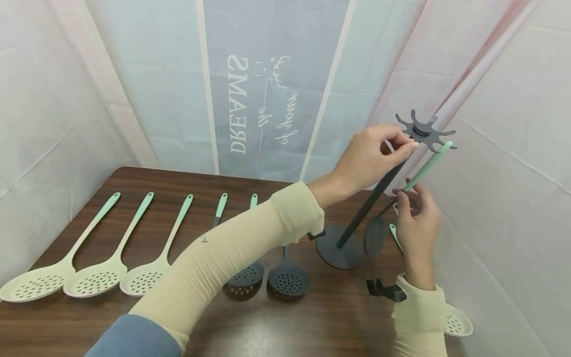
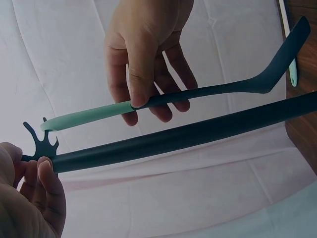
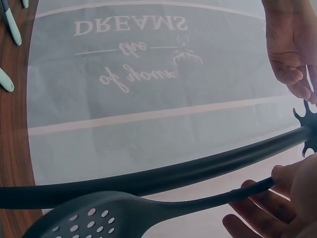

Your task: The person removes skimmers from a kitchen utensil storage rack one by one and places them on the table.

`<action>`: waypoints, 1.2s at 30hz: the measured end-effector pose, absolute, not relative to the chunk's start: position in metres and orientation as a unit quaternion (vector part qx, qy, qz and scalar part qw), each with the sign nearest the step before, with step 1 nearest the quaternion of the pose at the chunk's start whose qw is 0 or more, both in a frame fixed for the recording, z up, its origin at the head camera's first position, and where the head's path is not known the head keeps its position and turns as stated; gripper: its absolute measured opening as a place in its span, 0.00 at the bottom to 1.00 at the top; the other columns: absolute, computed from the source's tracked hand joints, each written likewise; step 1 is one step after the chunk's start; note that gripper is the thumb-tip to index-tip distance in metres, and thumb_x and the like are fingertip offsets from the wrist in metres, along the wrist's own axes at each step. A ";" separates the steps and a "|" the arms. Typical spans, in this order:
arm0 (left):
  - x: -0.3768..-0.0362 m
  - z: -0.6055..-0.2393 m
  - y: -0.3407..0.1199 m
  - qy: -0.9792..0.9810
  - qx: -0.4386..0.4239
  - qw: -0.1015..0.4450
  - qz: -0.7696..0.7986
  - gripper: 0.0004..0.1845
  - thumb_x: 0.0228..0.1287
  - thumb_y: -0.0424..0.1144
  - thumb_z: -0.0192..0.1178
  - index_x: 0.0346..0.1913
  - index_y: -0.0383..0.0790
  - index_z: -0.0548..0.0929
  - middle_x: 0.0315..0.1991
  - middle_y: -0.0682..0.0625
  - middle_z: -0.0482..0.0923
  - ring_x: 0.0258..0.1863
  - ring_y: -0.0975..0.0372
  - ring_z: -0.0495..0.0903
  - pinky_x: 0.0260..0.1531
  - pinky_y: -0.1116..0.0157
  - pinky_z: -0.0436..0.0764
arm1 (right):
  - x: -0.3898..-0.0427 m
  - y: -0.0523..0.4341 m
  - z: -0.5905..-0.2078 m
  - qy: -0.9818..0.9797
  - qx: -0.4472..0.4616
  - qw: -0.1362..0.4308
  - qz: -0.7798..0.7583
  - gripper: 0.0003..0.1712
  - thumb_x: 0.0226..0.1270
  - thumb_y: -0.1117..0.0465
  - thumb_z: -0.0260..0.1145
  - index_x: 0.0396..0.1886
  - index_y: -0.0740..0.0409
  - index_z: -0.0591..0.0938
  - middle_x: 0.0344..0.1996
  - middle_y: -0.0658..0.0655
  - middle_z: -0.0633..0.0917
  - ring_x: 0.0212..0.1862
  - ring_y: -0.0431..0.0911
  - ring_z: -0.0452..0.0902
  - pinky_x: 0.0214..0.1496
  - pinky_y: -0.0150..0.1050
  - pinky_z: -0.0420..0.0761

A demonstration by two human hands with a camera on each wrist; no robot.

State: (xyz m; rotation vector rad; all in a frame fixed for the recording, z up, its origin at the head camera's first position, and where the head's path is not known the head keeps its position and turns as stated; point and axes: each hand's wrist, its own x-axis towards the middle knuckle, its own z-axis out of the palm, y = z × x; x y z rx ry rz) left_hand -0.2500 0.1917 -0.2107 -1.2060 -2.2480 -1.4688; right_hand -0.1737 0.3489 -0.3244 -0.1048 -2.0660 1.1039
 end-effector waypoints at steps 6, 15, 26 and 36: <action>-0.249 -0.210 0.192 -0.761 -0.406 0.096 -0.496 0.09 0.74 0.48 0.61 0.37 0.51 0.87 0.35 0.66 0.81 0.35 0.79 0.75 0.39 0.85 0.70 | -0.174 0.348 -0.324 -0.804 -0.042 0.392 0.445 0.18 0.77 0.66 0.60 0.63 0.56 0.81 0.36 0.38 0.86 0.37 0.33 0.85 0.42 0.23 0.82; -0.249 -0.211 0.192 -0.763 -0.403 0.094 -0.496 0.09 0.74 0.48 0.61 0.37 0.51 0.87 0.36 0.66 0.81 0.35 0.79 0.75 0.38 0.84 0.71 | -0.175 0.352 -0.324 -0.805 -0.050 0.395 0.440 0.18 0.76 0.66 0.61 0.63 0.56 0.81 0.35 0.39 0.86 0.37 0.33 0.85 0.41 0.23 0.82; -0.249 -0.210 0.193 -0.763 -0.403 0.090 -0.498 0.09 0.75 0.48 0.61 0.38 0.51 0.87 0.36 0.66 0.81 0.35 0.79 0.75 0.37 0.85 0.71 | -0.173 0.352 -0.320 -0.799 -0.061 0.401 0.443 0.18 0.76 0.66 0.62 0.61 0.57 0.82 0.34 0.38 0.86 0.35 0.33 0.85 0.39 0.22 0.82; -0.249 -0.210 0.192 -0.762 -0.401 0.090 -0.500 0.09 0.74 0.48 0.61 0.37 0.51 0.86 0.35 0.66 0.81 0.34 0.79 0.75 0.38 0.85 0.71 | -0.172 0.356 -0.314 -0.788 -0.068 0.412 0.452 0.17 0.74 0.68 0.62 0.59 0.57 0.83 0.32 0.39 0.87 0.34 0.33 0.85 0.38 0.23 0.82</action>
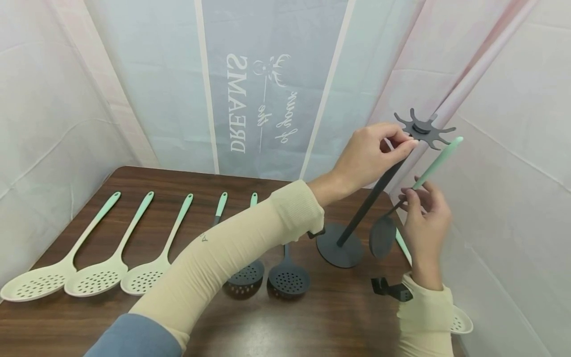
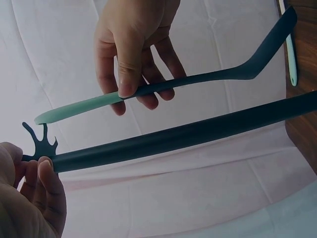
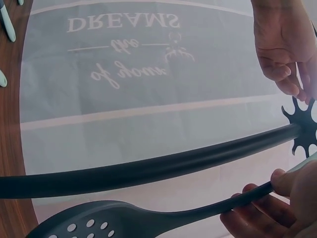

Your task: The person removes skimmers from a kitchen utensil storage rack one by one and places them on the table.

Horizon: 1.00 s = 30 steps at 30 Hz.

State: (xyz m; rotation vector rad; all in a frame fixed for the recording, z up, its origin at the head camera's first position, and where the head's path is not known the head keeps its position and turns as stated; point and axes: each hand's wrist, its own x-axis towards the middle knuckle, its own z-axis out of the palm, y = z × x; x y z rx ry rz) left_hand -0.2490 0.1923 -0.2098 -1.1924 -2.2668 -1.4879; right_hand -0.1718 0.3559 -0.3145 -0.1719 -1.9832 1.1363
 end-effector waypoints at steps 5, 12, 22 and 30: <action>-0.249 -0.210 0.192 -0.763 -0.402 0.091 -0.498 0.09 0.75 0.48 0.61 0.38 0.51 0.87 0.35 0.66 0.81 0.34 0.79 0.75 0.38 0.85 0.71 | -0.170 0.358 -0.314 -0.790 -0.069 0.416 0.445 0.17 0.74 0.69 0.63 0.59 0.57 0.84 0.32 0.38 0.86 0.34 0.33 0.85 0.38 0.23 0.82; -0.249 -0.210 0.193 -0.767 -0.402 0.094 -0.492 0.09 0.75 0.49 0.61 0.37 0.51 0.86 0.35 0.66 0.81 0.34 0.78 0.76 0.37 0.85 0.71 | -0.169 0.359 -0.313 -0.790 -0.074 0.418 0.442 0.17 0.73 0.69 0.63 0.59 0.57 0.84 0.32 0.38 0.86 0.34 0.33 0.85 0.39 0.22 0.82; -0.248 -0.210 0.193 -0.766 -0.398 0.089 -0.497 0.09 0.75 0.49 0.61 0.37 0.51 0.86 0.35 0.66 0.81 0.35 0.79 0.75 0.36 0.84 0.72 | -0.164 0.364 -0.314 -0.783 -0.075 0.430 0.444 0.17 0.73 0.69 0.64 0.59 0.57 0.83 0.32 0.39 0.86 0.34 0.33 0.85 0.39 0.23 0.83; -0.246 -0.211 0.194 -0.765 -0.392 0.092 -0.502 0.08 0.74 0.49 0.62 0.39 0.51 0.87 0.35 0.67 0.81 0.34 0.79 0.75 0.34 0.83 0.72 | -0.160 0.366 -0.315 -0.787 -0.090 0.431 0.432 0.18 0.73 0.67 0.64 0.60 0.57 0.83 0.32 0.39 0.86 0.35 0.32 0.85 0.39 0.22 0.82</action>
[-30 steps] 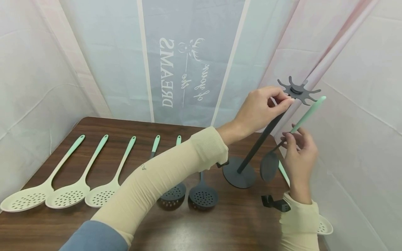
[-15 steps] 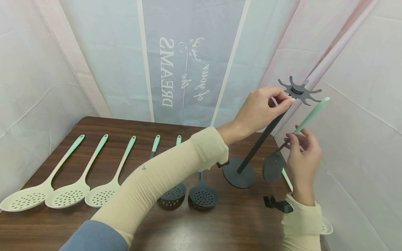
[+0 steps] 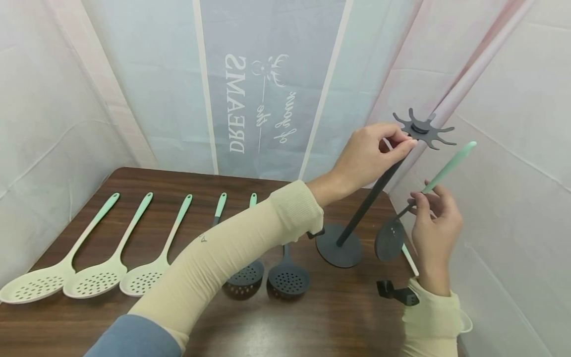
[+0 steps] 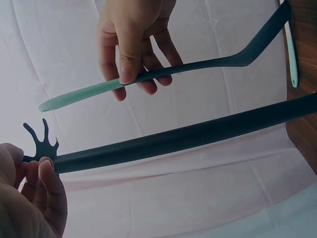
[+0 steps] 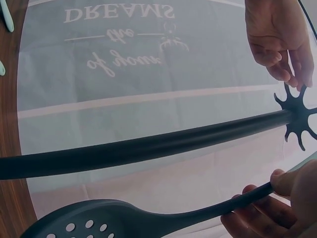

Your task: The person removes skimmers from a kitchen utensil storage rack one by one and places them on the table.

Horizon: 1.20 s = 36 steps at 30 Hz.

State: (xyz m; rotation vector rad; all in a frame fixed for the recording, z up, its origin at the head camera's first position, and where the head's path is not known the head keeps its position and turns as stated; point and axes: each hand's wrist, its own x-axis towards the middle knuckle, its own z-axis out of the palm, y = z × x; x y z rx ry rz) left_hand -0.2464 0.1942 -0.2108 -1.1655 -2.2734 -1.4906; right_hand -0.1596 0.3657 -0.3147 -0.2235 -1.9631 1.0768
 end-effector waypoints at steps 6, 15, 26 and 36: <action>-0.247 -0.210 0.193 -0.764 -0.395 0.093 -0.501 0.08 0.74 0.48 0.62 0.38 0.51 0.87 0.34 0.67 0.81 0.34 0.79 0.75 0.35 0.83 0.72 | -0.159 0.370 -0.317 -0.783 -0.097 0.431 0.437 0.17 0.73 0.68 0.64 0.59 0.57 0.84 0.31 0.37 0.86 0.33 0.31 0.85 0.38 0.22 0.82; -0.248 -0.209 0.193 -0.766 -0.395 0.095 -0.499 0.09 0.74 0.49 0.61 0.38 0.51 0.86 0.36 0.67 0.81 0.33 0.79 0.76 0.34 0.83 0.72 | -0.159 0.376 -0.319 -0.803 -0.121 0.397 0.428 0.19 0.73 0.68 0.64 0.61 0.56 0.83 0.30 0.34 0.84 0.32 0.28 0.83 0.37 0.20 0.81; -0.247 -0.209 0.193 -0.769 -0.394 0.095 -0.494 0.09 0.74 0.49 0.61 0.38 0.51 0.86 0.36 0.67 0.81 0.33 0.80 0.75 0.33 0.83 0.72 | -0.160 0.382 -0.327 -0.838 -0.159 0.356 0.381 0.19 0.75 0.65 0.63 0.63 0.59 0.81 0.27 0.29 0.79 0.29 0.23 0.79 0.34 0.16 0.77; -0.247 -0.209 0.192 -0.768 -0.397 0.095 -0.494 0.08 0.75 0.48 0.61 0.38 0.52 0.86 0.36 0.67 0.81 0.34 0.79 0.75 0.33 0.82 0.72 | -0.164 0.389 -0.335 -0.890 -0.176 0.290 0.304 0.19 0.75 0.63 0.63 0.62 0.64 0.81 0.31 0.53 0.88 0.22 0.20 0.72 0.26 0.15 0.72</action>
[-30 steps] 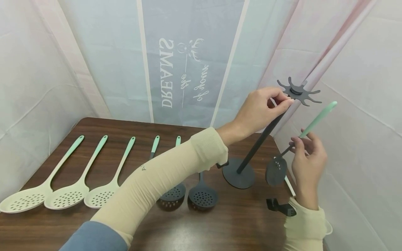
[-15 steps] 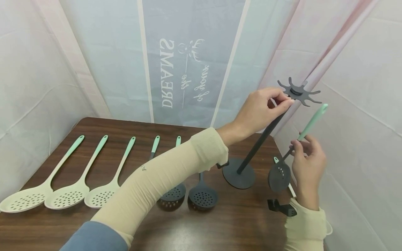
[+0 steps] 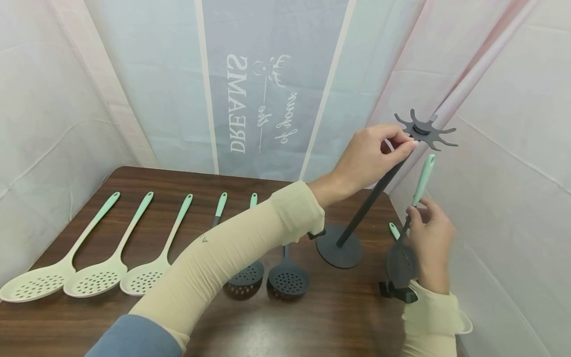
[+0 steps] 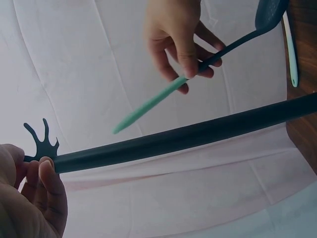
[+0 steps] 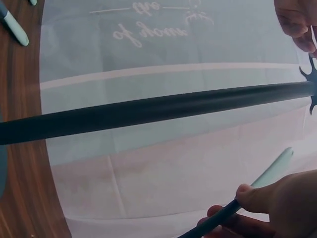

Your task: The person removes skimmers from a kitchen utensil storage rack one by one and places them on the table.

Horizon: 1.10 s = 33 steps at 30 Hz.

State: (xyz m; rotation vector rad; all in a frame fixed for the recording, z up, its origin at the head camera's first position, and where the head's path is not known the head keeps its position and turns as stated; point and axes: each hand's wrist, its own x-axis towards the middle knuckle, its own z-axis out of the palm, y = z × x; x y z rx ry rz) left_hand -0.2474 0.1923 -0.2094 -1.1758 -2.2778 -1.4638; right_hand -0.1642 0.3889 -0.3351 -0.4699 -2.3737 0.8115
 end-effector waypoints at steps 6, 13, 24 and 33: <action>-0.246 -0.210 0.192 -0.766 -0.394 0.091 -0.499 0.09 0.75 0.49 0.61 0.38 0.52 0.87 0.35 0.67 0.81 0.33 0.80 0.75 0.31 0.81 0.73 | -0.167 0.395 -0.347 -0.913 -0.177 0.261 0.259 0.19 0.76 0.62 0.63 0.62 0.64 0.81 0.42 0.71 0.87 0.20 0.18 0.65 0.25 0.18 0.67; -0.246 -0.211 0.191 -0.765 -0.397 0.094 -0.499 0.09 0.75 0.48 0.61 0.37 0.52 0.86 0.35 0.66 0.81 0.33 0.80 0.75 0.32 0.82 0.73 | -0.169 0.402 -0.363 -0.935 -0.177 0.221 0.212 0.19 0.76 0.61 0.62 0.61 0.65 0.81 0.41 0.69 0.88 0.25 0.31 0.70 0.29 0.32 0.69; -0.243 -0.211 0.192 -0.769 -0.392 0.094 -0.497 0.09 0.75 0.49 0.61 0.36 0.53 0.86 0.34 0.67 0.81 0.33 0.80 0.75 0.33 0.83 0.72 | -0.172 0.409 -0.396 -0.951 -0.167 0.179 0.189 0.17 0.73 0.65 0.63 0.55 0.72 0.80 0.36 0.73 0.86 0.34 0.67 0.82 0.28 0.49 0.75; -0.243 -0.212 0.192 -0.769 -0.392 0.094 -0.496 0.09 0.75 0.49 0.61 0.36 0.53 0.86 0.35 0.67 0.80 0.33 0.80 0.75 0.33 0.84 0.72 | -0.177 0.409 -0.410 -0.959 -0.169 0.155 0.165 0.17 0.73 0.65 0.62 0.54 0.73 0.80 0.39 0.76 0.85 0.38 0.68 0.81 0.33 0.57 0.77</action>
